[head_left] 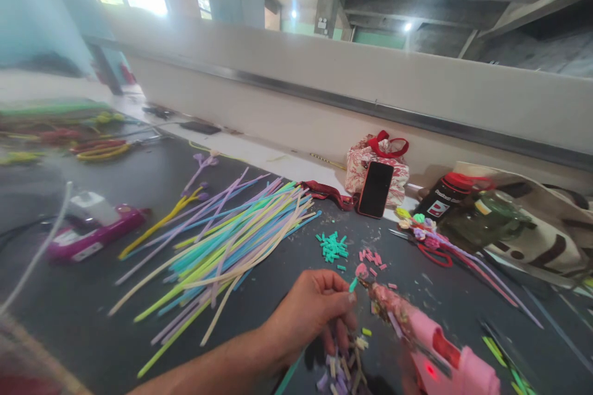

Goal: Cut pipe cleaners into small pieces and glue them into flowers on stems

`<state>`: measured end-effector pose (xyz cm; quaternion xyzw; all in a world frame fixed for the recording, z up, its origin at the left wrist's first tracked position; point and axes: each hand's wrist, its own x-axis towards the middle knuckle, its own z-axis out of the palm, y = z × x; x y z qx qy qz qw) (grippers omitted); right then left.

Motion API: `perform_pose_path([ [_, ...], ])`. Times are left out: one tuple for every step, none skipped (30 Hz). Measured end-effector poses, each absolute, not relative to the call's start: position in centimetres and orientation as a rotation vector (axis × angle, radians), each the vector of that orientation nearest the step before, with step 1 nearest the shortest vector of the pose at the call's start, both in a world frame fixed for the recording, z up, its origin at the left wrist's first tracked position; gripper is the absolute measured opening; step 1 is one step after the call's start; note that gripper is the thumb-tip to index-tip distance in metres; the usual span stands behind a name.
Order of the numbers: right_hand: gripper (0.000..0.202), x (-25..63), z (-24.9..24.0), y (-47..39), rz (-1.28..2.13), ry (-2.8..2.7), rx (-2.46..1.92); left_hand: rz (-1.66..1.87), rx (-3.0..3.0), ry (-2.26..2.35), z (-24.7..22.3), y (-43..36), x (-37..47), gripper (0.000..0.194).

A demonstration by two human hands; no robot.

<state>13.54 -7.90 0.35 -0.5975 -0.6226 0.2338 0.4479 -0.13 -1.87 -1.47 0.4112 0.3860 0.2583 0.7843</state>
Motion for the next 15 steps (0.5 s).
perform_pose_path([
  [0.038, 13.5, 0.0, -7.4, 0.582, -1.537, -1.482, 0.558, 0.887, 0.832, -1.5, -1.9, -0.1, 0.024],
  [0.042, 13.4, -0.3, -6.9, 0.588, -1.533, -1.485, 0.557, 0.888, 0.83, -1.4, -1.8, -0.2, 0.025],
  [0.046, 13.4, -0.6, -6.5, 0.597, -1.531, -1.488, 0.555, 0.888, 0.827, -1.4, -1.8, -0.2, 0.025],
  [0.048, 13.5, -0.8, -6.2, 0.608, -1.53, -1.49, 0.556, 0.889, 0.825, -1.4, -1.8, -0.2, 0.026],
  [0.05, 13.5, -1.0, -6.0, 0.619, -1.528, -1.492, 0.559, 0.891, 0.823, -1.4, -1.8, -0.2, 0.026],
  [0.052, 13.6, -1.1, -5.8, 0.627, -1.526, -1.492, 0.563, 0.892, 0.821, -1.4, -1.8, -0.2, 0.026],
  [0.052, 13.8, -1.2, -5.6, 0.635, -1.522, -1.495, 0.564, 0.891, 0.819, -1.4, -1.8, -0.2, 0.026],
  [0.052, 13.9, -1.3, -5.5, 0.639, -1.518, -1.502, 0.565, 0.888, 0.818, -1.4, -1.8, -0.2, 0.026],
  [0.051, 14.0, -1.3, -5.4, 0.64, -1.514, -1.511, 0.563, 0.886, 0.818, -1.4, -1.8, -0.2, 0.025],
  [0.05, 14.0, -1.4, -5.3, 0.64, -1.513, -1.521, 0.561, 0.885, 0.819, -1.4, -1.8, -0.1, 0.024],
  [0.049, 14.1, -1.6, -5.3, 0.635, -1.515, -1.531, 0.558, 0.889, 0.823, -1.4, -1.9, -0.1, 0.023],
  [0.047, 14.1, -1.7, -5.3, 0.621, -1.522, -1.54, 0.558, 0.897, 0.83, -1.4, -1.9, -0.1, 0.022],
  [0.045, 14.1, -2.0, -5.5, 0.592, -1.535, -1.549, 0.556, 0.911, 0.835, -1.4, -1.8, -0.1, 0.021],
  [0.043, 14.1, -2.2, -5.8, 0.554, -1.549, -1.557, 0.557, 0.925, 0.84, -1.4, -1.8, -0.2, 0.02],
  [0.039, 14.3, -2.4, -6.2, 0.516, -1.558, -1.567, 0.561, 0.939, 0.84, -1.3, -1.7, -0.3, 0.02],
])
